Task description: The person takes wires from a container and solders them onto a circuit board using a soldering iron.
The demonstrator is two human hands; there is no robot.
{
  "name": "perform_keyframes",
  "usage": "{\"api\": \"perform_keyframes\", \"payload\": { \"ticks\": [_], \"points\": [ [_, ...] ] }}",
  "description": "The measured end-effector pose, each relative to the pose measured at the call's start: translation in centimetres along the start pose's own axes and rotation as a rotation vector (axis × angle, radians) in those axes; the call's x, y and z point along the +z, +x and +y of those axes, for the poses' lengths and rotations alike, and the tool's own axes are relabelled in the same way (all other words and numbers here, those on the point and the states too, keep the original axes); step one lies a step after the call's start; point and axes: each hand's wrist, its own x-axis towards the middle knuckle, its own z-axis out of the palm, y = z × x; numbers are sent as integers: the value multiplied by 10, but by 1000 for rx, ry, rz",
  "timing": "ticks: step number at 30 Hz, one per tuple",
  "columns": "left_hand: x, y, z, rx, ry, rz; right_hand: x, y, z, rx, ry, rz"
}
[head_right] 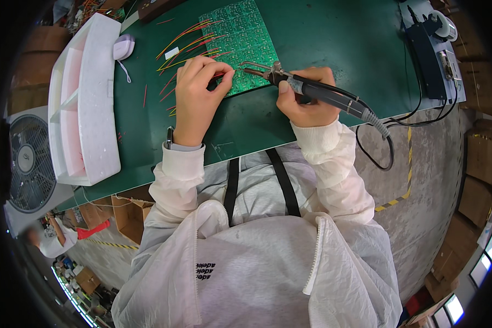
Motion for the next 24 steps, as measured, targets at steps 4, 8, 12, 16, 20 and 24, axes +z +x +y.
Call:
{"api": "perform_keyframes", "payload": {
  "ticks": [4,8,12,16,20,24],
  "points": [
    [0,0,0,9,12,-4,0,0,1,-7,-37,-12],
    [0,0,-1,9,11,-9,0,1,2,-17,-50,-8],
    [0,0,-1,4,-4,-4,0,1,0,9,-42,-23],
    [0,-1,-1,11,8,-5,0,1,-2,2,-35,-14],
    [0,0,-1,7,4,0,1,1,-1,-3,-4,28],
    [0,-1,0,-7,-4,3,1,1,-2,-6,-36,3]
  ]
}}
